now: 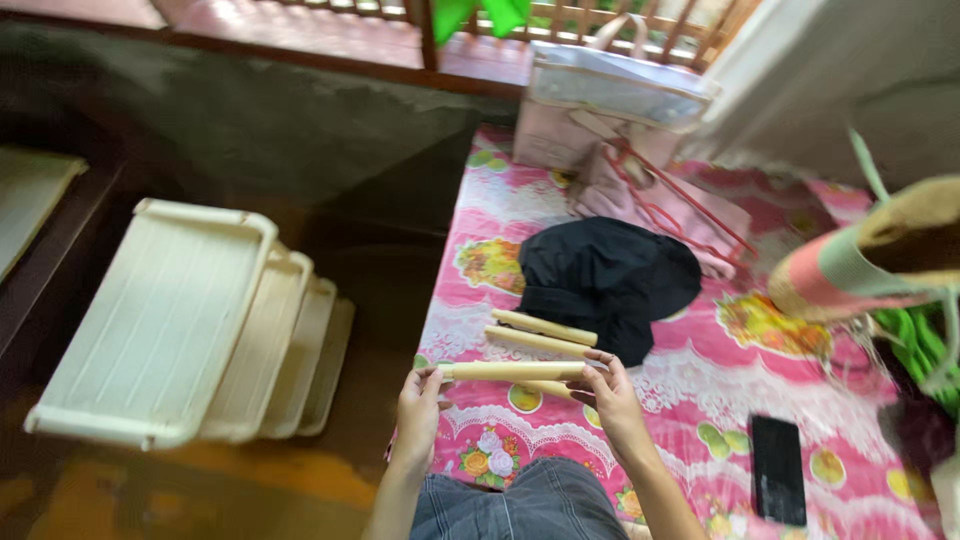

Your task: The person picks up a stack of beige plastic trays and inserts short wooden dowels into the corner holes of each tray, one at a time. The trays are handled individually and placed back on the floor after each dowel insertion.

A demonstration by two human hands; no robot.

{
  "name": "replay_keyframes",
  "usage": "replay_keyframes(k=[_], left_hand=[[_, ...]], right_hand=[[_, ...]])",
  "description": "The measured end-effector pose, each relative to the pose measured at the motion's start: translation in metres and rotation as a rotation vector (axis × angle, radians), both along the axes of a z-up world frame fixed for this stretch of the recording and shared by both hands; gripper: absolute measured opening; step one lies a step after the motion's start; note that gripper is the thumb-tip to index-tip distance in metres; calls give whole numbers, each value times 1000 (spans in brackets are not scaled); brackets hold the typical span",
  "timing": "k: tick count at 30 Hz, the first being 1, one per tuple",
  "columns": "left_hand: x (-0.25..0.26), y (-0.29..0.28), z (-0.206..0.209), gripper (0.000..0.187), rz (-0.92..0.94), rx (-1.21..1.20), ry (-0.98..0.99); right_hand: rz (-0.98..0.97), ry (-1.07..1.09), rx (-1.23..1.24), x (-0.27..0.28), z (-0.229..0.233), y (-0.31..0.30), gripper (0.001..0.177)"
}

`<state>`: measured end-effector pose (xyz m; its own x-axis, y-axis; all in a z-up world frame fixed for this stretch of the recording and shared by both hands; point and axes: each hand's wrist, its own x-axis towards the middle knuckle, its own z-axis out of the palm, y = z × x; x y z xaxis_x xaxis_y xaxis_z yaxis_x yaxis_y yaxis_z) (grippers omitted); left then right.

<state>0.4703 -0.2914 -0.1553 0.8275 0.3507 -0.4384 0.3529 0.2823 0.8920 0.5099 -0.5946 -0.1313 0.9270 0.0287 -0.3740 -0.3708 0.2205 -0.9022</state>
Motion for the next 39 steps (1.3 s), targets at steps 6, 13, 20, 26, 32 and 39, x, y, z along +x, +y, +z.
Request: replay_keyframes(k=[6, 13, 20, 26, 32, 39], left_hand=[[-51, 3, 3, 20, 221, -60, 6], [-115, 16, -1, 26, 231, -121, 34], [-182, 59, 2, 26, 336, -133, 6], [-277, 120, 1, 27, 384, -77, 4], [-392, 168, -13, 30, 500, -91, 72], [-480, 211, -16, 32, 660, -121, 149]], right_hand=[[245, -16, -62, 3, 4, 26, 33], [366, 16, -37, -29, 12, 51, 32], [448, -3, 37, -89, 39, 102, 34], [514, 48, 93, -165, 78, 171, 38], [654, -30, 5, -245, 78, 248, 41], [818, 67, -101, -305, 84, 322, 37]])
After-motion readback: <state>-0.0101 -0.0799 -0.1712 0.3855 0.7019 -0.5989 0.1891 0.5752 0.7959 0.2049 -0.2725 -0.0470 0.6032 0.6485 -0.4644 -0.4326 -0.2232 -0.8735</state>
